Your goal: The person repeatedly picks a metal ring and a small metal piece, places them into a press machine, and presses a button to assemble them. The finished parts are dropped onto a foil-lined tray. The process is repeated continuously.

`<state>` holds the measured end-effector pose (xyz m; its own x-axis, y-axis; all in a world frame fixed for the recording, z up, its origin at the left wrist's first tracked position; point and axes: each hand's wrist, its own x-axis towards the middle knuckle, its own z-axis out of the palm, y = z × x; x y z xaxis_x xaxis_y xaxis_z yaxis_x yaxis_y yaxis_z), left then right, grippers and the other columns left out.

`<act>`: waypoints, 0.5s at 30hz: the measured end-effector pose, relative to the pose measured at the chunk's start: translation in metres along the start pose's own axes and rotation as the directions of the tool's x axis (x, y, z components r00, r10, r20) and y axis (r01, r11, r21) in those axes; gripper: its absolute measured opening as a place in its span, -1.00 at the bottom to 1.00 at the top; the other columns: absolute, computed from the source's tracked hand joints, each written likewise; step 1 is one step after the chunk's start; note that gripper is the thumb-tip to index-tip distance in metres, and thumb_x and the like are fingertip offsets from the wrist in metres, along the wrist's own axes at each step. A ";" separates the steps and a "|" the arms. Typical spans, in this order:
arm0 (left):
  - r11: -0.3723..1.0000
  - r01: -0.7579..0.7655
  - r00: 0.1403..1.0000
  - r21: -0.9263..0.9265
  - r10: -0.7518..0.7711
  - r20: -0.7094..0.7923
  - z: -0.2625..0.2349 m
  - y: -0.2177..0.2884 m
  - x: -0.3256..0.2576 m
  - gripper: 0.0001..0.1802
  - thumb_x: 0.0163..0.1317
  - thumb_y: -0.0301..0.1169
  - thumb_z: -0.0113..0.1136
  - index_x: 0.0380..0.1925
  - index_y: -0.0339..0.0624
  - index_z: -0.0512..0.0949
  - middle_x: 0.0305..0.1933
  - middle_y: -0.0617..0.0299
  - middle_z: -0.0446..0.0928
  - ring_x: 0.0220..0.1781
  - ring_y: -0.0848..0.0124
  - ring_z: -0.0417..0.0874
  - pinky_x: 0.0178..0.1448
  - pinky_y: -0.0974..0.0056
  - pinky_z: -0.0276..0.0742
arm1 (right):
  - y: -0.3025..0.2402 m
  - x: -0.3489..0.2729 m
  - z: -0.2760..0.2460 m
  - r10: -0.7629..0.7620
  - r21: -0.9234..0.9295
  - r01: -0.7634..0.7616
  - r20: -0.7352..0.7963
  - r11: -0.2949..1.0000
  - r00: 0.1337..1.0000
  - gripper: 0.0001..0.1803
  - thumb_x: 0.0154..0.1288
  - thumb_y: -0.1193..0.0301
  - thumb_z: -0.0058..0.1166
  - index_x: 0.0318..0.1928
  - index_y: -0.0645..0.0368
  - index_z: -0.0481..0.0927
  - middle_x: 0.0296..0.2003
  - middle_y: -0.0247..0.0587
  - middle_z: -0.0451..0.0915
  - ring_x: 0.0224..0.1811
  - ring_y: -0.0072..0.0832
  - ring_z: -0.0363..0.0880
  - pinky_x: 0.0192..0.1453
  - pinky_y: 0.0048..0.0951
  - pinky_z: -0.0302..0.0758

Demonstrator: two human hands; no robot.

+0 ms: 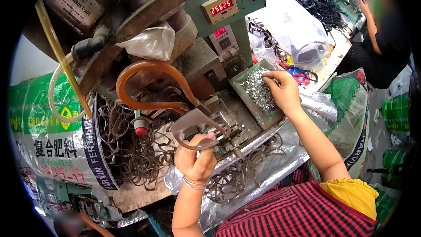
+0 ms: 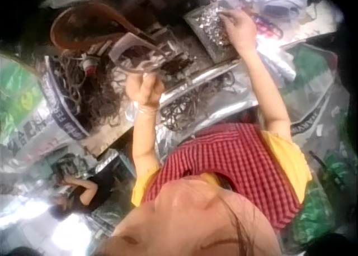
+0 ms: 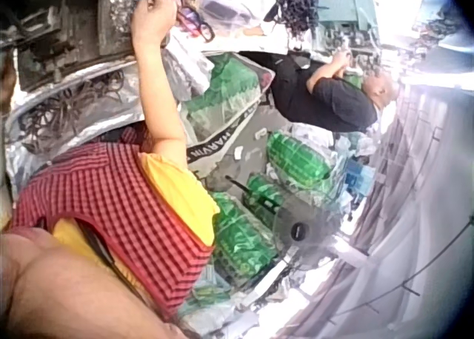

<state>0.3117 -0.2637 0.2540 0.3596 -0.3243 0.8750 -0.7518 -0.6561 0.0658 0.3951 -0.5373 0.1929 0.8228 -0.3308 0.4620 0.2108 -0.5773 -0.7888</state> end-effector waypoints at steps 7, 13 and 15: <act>0.994 0.019 1.000 -0.109 -0.019 0.004 -0.006 -0.002 -0.008 -0.69 0.03 -0.75 0.19 -0.25 -0.14 0.59 -0.12 0.04 0.69 -0.28 0.20 0.68 -0.28 0.28 0.58 | -0.008 -0.008 0.002 -0.072 0.073 0.068 0.045 0.995 0.996 -0.89 0.17 0.50 0.26 -0.27 0.22 0.73 -0.30 -0.10 0.69 -0.20 -0.23 0.65 -0.04 -0.31 0.51; 0.917 0.346 0.937 0.199 -0.327 -0.119 -0.047 0.035 -0.042 -0.67 0.09 -0.58 0.31 -0.09 -0.17 0.63 0.00 0.05 0.63 0.03 0.17 0.65 0.05 0.19 0.55 | 0.009 -0.036 -0.019 -0.034 0.097 0.031 0.028 0.995 0.999 -0.85 0.24 0.58 0.19 -0.17 0.29 0.68 -0.28 -0.21 0.66 -0.24 -0.45 0.60 -0.06 -0.45 0.51; 0.851 0.458 0.862 0.259 -0.353 -0.364 -0.087 0.016 -0.049 -0.76 0.26 -0.64 0.17 -0.06 -0.30 0.57 -0.06 0.11 0.60 -0.03 0.28 0.61 0.08 0.29 0.52 | 0.006 -0.045 -0.026 0.049 0.168 -0.059 0.063 0.984 0.997 -0.82 0.29 0.58 0.16 -0.10 0.31 0.65 -0.25 -0.28 0.66 -0.22 -0.58 0.57 -0.05 -0.53 0.48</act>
<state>0.2341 -0.1995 0.2539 0.3741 0.2003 0.9055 -0.3320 -0.8828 0.3324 0.3458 -0.5457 0.1783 0.8640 -0.3107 0.3961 0.2476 -0.4228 -0.8717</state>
